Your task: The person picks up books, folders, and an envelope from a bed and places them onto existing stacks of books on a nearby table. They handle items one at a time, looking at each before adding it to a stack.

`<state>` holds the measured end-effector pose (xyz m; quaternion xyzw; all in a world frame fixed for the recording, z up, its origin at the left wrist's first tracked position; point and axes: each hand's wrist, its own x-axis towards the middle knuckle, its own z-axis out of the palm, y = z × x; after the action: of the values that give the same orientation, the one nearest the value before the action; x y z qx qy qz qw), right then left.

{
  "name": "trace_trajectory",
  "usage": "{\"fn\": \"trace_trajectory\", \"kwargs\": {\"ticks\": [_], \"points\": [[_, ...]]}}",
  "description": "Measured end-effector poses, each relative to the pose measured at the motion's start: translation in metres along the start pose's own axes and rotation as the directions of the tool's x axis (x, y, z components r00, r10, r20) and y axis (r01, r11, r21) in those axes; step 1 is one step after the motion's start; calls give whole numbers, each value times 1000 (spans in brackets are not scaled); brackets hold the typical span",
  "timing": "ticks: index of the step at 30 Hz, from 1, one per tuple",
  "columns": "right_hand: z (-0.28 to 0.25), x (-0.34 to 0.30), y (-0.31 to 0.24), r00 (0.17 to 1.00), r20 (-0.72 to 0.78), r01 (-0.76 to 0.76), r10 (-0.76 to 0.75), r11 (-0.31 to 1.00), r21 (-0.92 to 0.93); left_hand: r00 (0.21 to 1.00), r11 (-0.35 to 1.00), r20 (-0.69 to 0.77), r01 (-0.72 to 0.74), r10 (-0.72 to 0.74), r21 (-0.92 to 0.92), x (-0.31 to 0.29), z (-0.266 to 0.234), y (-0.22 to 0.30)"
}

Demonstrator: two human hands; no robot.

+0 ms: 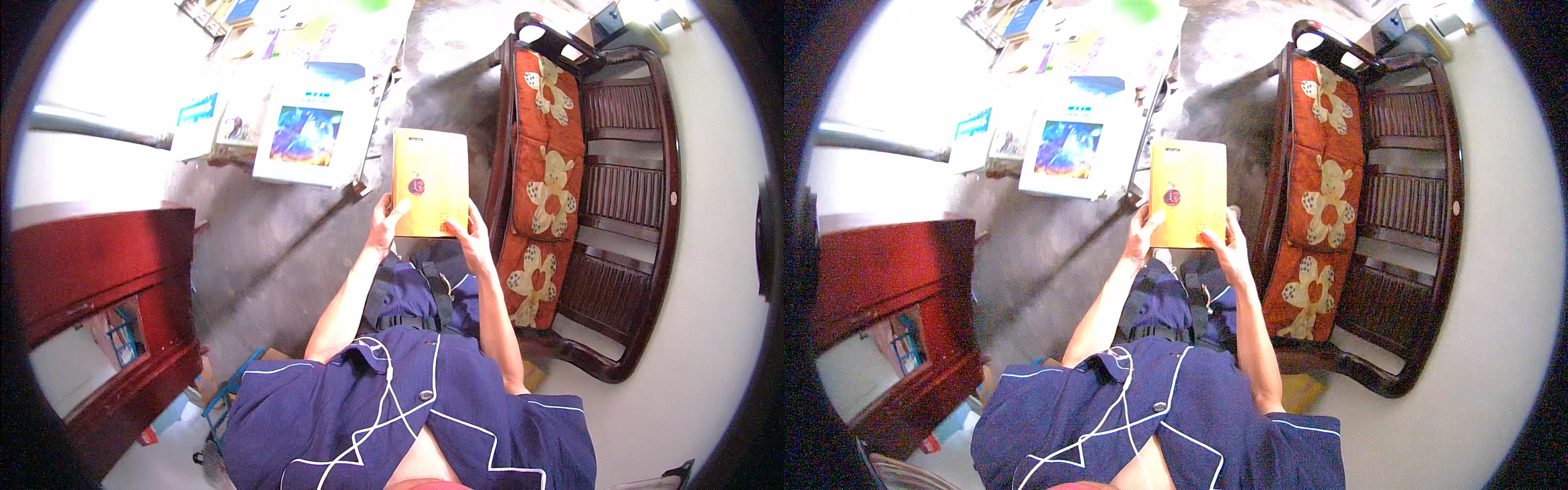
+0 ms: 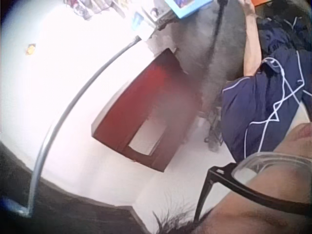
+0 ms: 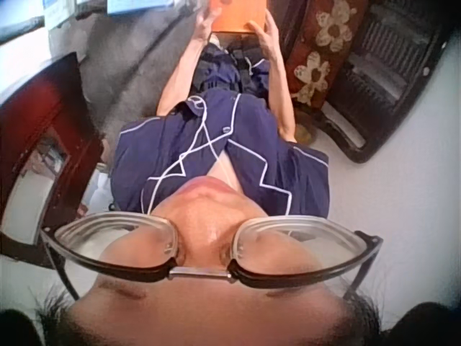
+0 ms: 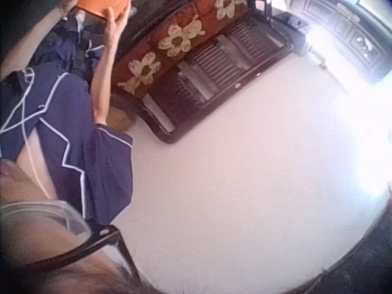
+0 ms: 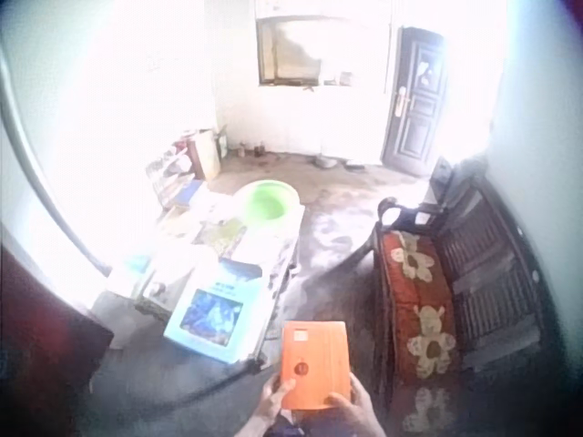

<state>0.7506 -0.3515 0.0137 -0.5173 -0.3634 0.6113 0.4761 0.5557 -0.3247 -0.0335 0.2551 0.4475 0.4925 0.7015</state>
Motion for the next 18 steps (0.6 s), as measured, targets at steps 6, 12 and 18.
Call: {"fn": "trace_trajectory", "kwargs": {"ticks": [6,12,18], "points": [[-64,101,-17,996,-90,1,14,987,159,998,989,56,20,-28,145,105,61,23],[-134,205,-71,993,-43,-97,106,982,160,998,969,-55,16,-3,245,208,142,39],[-180,302,-127,989,73,-144,132,971,191,973,977,-163,-136,163,164,313,177,24]]}}
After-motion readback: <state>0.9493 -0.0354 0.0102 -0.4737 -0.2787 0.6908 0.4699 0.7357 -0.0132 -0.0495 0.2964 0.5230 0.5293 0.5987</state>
